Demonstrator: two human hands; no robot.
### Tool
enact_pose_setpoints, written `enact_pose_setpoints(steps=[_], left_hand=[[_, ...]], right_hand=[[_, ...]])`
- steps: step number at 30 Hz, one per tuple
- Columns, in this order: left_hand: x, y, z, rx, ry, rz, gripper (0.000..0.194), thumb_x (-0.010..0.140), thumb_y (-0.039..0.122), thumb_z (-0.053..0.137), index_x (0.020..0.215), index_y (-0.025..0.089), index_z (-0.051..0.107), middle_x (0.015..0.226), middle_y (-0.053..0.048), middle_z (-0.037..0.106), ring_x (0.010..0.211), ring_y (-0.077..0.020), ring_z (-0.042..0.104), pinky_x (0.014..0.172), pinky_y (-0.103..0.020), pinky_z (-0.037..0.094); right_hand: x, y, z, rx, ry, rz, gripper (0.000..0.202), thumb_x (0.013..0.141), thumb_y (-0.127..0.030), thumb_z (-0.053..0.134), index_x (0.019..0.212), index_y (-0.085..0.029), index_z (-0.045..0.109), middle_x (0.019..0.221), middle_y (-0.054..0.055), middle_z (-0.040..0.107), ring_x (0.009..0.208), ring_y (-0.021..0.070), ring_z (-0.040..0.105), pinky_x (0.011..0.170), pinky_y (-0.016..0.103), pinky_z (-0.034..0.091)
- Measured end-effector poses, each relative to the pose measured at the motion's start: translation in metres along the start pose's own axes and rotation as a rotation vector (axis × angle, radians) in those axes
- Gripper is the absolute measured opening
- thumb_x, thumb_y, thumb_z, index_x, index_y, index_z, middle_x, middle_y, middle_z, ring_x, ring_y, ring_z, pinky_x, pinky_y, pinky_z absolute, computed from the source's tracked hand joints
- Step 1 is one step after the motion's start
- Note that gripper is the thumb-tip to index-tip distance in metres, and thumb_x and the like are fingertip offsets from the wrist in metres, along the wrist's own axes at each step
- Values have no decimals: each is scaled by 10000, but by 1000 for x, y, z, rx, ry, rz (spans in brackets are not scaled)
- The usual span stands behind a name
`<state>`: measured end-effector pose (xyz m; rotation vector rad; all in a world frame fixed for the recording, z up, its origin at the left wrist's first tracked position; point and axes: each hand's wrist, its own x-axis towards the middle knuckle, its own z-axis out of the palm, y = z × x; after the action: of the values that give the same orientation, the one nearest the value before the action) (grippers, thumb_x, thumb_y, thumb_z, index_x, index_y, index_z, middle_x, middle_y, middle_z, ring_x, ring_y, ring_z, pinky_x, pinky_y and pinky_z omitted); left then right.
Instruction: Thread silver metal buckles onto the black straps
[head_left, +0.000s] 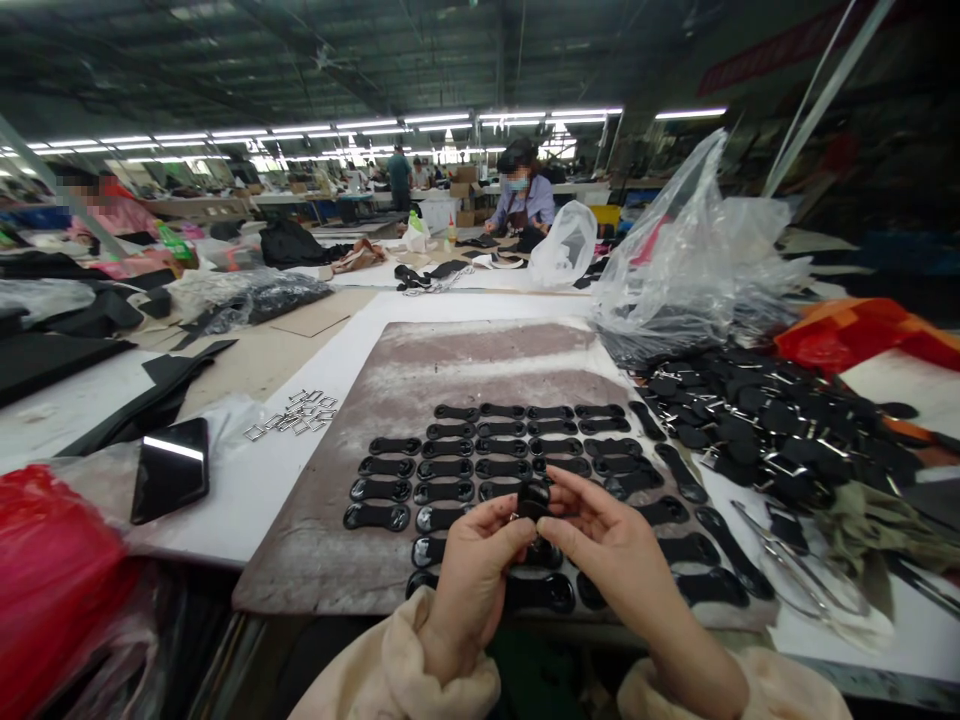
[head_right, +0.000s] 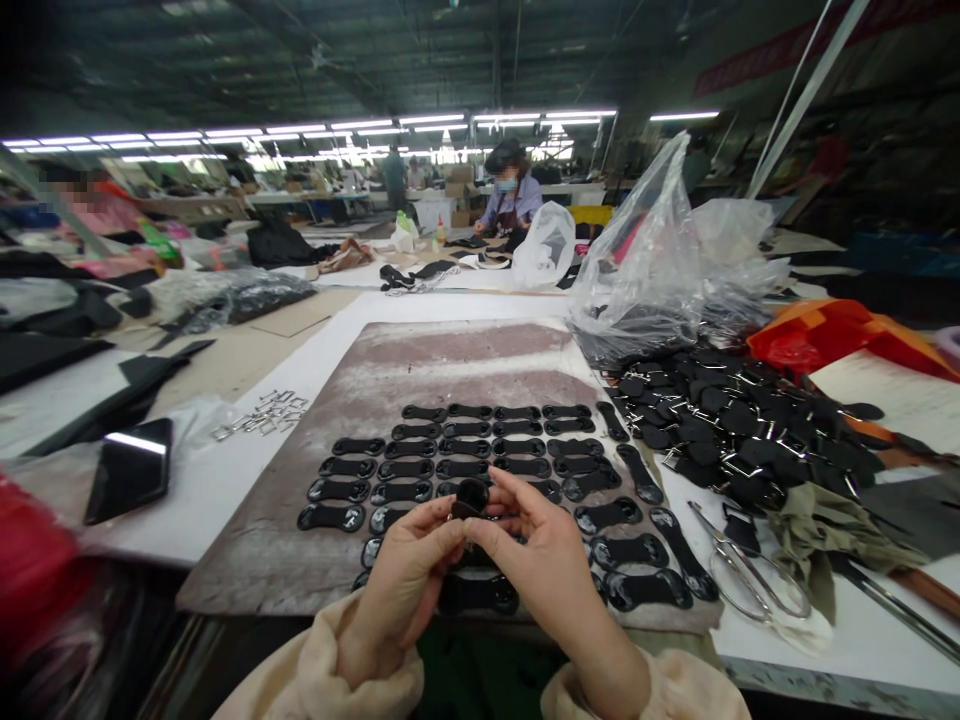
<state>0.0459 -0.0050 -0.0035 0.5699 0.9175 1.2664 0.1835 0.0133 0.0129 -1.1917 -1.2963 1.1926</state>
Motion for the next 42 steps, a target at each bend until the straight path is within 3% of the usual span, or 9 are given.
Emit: enact_pose_setpoints(steps=[12, 29, 34, 38, 42], left_hand=[[-1, -2, 3, -39, 41, -12, 151, 682, 169, 733, 820, 112, 713, 709, -19, 603, 577, -58, 445, 534, -166, 349], [-1, -7, 7, -142, 101, -46, 166, 648, 134, 761, 796, 110, 692, 720, -3, 593, 566, -46, 475, 543, -165, 382], [-2, -8, 7, -145, 102, -35, 165, 650, 147, 763, 790, 112, 682, 716, 0, 589, 564, -45, 476, 542, -162, 387], [-3, -8, 8, -133, 114, -21, 181, 643, 157, 768, 799, 114, 686, 716, -3, 596, 564, -49, 478, 543, -164, 401], [-4, -10, 8, -72, 106, 48, 233, 660, 178, 762, 882, 137, 703, 755, -18, 641, 595, -61, 509, 555, -161, 424]], right_hand=[[-2, 8, 1, -239, 61, -119, 248, 761, -327, 692, 981, -218, 722, 900, 51, 710, 780, 225, 666, 661, 311, 566], [-2, 6, 2, -313, 100, -204, 172, 776, -291, 679, 932, -241, 734, 887, 22, 713, 789, 207, 663, 626, 268, 546], [-3, 8, 1, -337, 92, -266, 159, 801, -272, 671, 947, -244, 728, 893, 17, 707, 799, 193, 658, 693, 273, 536], [-4, 10, 1, -356, 83, -306, 183, 811, -259, 670, 988, -263, 714, 845, 6, 697, 733, 171, 642, 633, 257, 514], [-3, 9, 1, -315, 97, -303, 143, 803, -252, 678, 937, -271, 725, 877, 9, 699, 792, 180, 644, 653, 254, 510]])
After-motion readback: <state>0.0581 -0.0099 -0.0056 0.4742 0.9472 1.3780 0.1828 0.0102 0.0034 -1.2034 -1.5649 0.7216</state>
